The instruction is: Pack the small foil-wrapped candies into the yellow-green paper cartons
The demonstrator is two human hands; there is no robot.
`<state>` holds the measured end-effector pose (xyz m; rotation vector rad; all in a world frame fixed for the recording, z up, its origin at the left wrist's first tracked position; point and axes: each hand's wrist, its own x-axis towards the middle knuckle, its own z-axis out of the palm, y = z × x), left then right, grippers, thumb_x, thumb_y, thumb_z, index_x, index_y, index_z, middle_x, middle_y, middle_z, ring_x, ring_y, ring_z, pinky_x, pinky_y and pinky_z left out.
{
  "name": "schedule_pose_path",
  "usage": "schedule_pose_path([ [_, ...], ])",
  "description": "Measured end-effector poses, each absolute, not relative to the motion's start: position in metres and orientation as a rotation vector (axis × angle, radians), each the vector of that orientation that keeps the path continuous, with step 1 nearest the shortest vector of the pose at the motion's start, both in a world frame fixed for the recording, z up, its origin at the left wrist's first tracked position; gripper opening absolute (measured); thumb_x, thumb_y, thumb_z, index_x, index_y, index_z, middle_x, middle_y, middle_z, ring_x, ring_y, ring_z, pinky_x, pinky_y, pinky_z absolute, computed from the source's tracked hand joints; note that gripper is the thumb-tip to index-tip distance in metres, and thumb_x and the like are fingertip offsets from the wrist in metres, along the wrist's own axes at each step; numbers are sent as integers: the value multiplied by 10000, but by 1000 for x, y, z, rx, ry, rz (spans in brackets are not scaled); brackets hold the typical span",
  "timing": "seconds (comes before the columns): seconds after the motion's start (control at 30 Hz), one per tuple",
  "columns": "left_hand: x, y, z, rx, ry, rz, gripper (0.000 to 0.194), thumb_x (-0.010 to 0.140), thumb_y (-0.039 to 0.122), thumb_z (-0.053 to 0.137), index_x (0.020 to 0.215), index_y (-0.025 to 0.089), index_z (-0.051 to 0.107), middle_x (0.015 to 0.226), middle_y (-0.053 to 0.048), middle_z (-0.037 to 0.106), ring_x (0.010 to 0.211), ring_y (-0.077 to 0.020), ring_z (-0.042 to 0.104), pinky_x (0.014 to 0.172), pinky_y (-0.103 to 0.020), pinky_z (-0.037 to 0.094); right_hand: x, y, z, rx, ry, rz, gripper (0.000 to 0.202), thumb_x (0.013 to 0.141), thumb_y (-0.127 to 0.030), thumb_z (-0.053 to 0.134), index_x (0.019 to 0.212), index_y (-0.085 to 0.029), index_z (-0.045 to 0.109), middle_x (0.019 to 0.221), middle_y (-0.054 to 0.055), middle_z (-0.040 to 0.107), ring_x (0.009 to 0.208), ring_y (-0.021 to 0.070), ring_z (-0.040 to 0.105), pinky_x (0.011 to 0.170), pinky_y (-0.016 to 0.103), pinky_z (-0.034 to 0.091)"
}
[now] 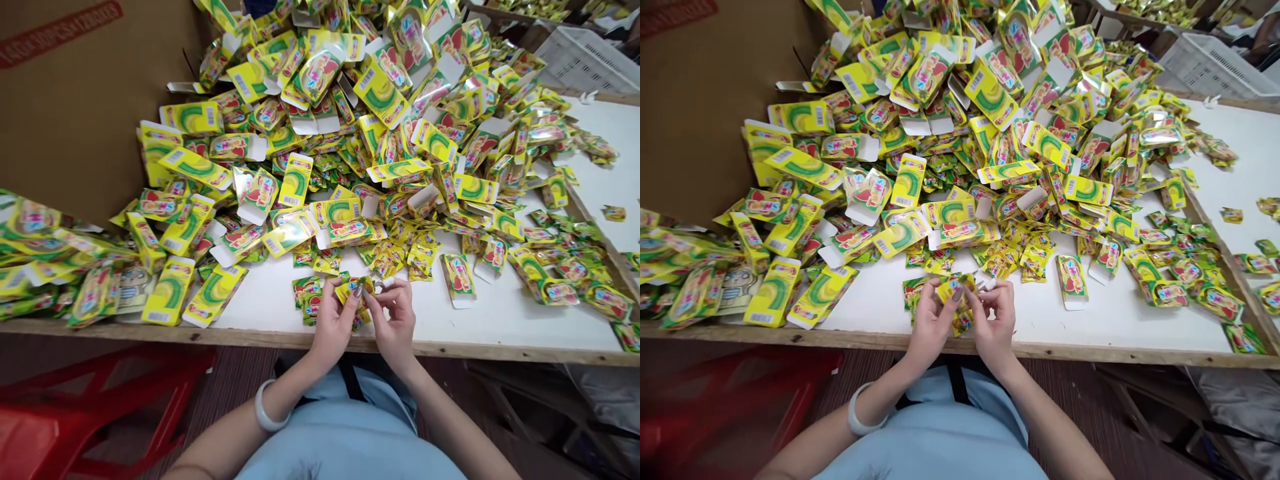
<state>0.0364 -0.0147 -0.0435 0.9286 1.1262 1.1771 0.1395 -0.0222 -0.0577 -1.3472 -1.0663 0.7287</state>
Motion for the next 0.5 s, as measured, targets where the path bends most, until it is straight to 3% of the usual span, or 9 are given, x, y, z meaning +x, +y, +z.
schedule_pose_path([
  [0.07,38,-19,-48,996,1105,1143,437,891,612,594,1031,223,453,958,-44,690,864,-182,672,786,-321,550,150,-27,-55,-1343,-1101,797,235,853,-391,705,936,-246,540,1133,75,525,1025,190,569,787,312,535],
  [0.13,40,-23,-48,1130,1004,1094,347,961,555,510,1042,220,475,1129,-102,690,1069,-224,647,943,-403,521,166,-31,-51,-1288,-1062,1003,424,828,-450,721,1155,-285,509,1271,95,536,1153,217,573,860,353,554],
  [0.2,44,-23,-42,1349,941,1053,279,997,492,466,1039,220,513,1333,-142,616,1302,-265,520,1105,-501,401,184,-36,-45,-1222,-1054,1233,526,824,-508,710,1255,-287,507,1213,96,624,1099,229,634,834,364,583],
  [0.27,50,-15,-30,1615,922,1018,247,997,451,477,1030,222,564,1469,-140,508,1417,-289,390,1174,-539,296,205,-44,-38,-1234,-1111,1286,413,860,-527,663,1164,-252,608,1004,77,713,902,226,695,733,354,607],
  [0.37,70,19,-9,1957,786,908,199,993,351,494,1120,244,603,1465,-108,500,1381,-268,428,1151,-465,346,245,-65,-37,-1426,-1297,928,244,941,-438,577,1019,-228,673,863,58,730,756,213,692,668,338,605],
  [0.5,129,82,-1,2444,364,477,309,951,103,455,1151,243,644,1315,-85,624,1241,-216,533,1049,-354,412,295,-94,-60,-1765,-1755,359,245,989,-222,449,1168,-206,616,1112,114,701,1028,254,675,879,410,572],
])
